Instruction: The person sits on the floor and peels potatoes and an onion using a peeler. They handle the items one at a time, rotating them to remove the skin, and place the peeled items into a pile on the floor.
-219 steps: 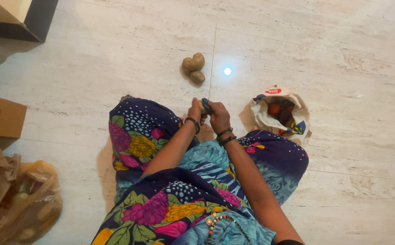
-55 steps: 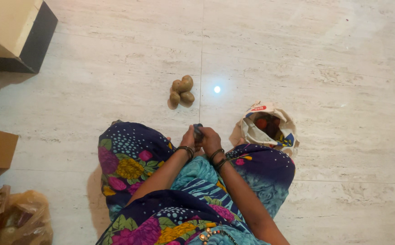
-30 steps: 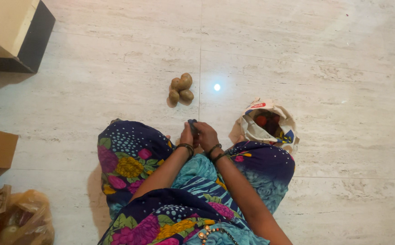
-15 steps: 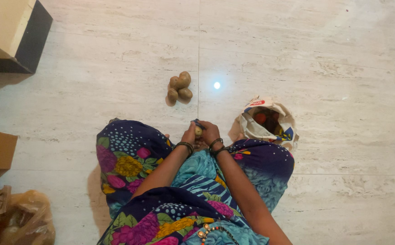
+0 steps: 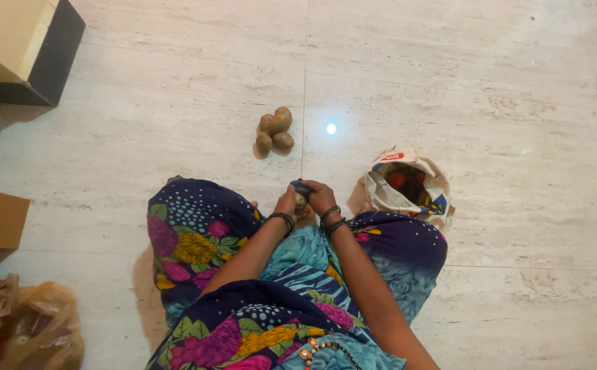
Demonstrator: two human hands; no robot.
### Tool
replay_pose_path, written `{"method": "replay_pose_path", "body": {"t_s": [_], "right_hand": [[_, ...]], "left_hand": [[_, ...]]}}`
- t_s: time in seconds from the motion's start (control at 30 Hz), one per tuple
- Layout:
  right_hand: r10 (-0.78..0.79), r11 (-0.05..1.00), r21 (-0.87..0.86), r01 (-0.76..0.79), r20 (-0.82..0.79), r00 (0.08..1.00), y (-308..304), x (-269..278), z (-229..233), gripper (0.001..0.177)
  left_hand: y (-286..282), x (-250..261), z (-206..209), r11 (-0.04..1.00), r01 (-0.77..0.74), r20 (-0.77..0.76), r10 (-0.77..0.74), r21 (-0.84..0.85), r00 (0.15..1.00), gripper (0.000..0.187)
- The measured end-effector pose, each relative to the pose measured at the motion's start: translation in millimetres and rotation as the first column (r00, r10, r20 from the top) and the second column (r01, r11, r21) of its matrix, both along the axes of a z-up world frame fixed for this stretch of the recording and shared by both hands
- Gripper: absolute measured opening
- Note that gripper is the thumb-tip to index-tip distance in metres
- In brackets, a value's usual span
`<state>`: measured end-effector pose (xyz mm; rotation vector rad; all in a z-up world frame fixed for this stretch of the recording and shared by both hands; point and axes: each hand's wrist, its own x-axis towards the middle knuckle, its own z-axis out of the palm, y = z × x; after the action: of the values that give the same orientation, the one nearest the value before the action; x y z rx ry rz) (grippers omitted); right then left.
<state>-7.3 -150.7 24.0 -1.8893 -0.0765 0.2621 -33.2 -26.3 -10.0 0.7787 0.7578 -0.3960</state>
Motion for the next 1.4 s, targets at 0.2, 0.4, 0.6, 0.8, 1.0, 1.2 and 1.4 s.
{"method": "replay_pose_path", "body": {"t_s": [0.2,0.4,0.6,0.8,1.0,1.2,1.4], "right_hand": [[0.277,0.949,-0.272,-0.161,0.467,0.84,25.1,-36.4,29.6,0.04],[0.03,0.965,-0.259,0.052,0.305,0.952,3.1,-6.7,-0.9,0.039],[0.119,0.958,-0.287,-0.029,0.302,0.946,11.6,-12.1,2.5,0.034],[0.191,0.957,-0.278,-0.089,0.365,0.911,10.8,-19.6,7.7,0.036],[0.073,0.952,-0.304,-0.029,0.135,0.988,-0.5,-5.1,5.8,0.035],[-0.015,0.986,0.164,-0.021,0.215,0.977,3.3,-7.9,-0.1,0.046],[-0.089,0.989,-0.129,0.075,-0.101,0.991,1.6,-6.8,10.4,0.038]], "left_hand": [[17.7,8.9,-3.1,0.935,-0.348,0.152,0.335,0.065,0.93,0.053],[2.6,-4.1,5.8,0.988,-0.09,0.114,0.104,-0.127,0.988,0.025],[2.5,-3.8,10.1,0.977,-0.126,0.346,0.06,0.173,0.936,0.04],[6.1,-3.3,1.3,0.938,-0.064,0.18,0.001,0.341,0.984,0.029],[-1.0,-10.6,6.2,0.836,0.129,0.261,-0.307,0.533,0.915,0.037],[20.3,-0.4,13.1,0.855,-0.026,0.269,-0.134,0.518,0.954,0.049],[18.8,-6.0,53.6,0.759,0.302,-0.005,-0.366,0.577,0.931,0.088]]}}
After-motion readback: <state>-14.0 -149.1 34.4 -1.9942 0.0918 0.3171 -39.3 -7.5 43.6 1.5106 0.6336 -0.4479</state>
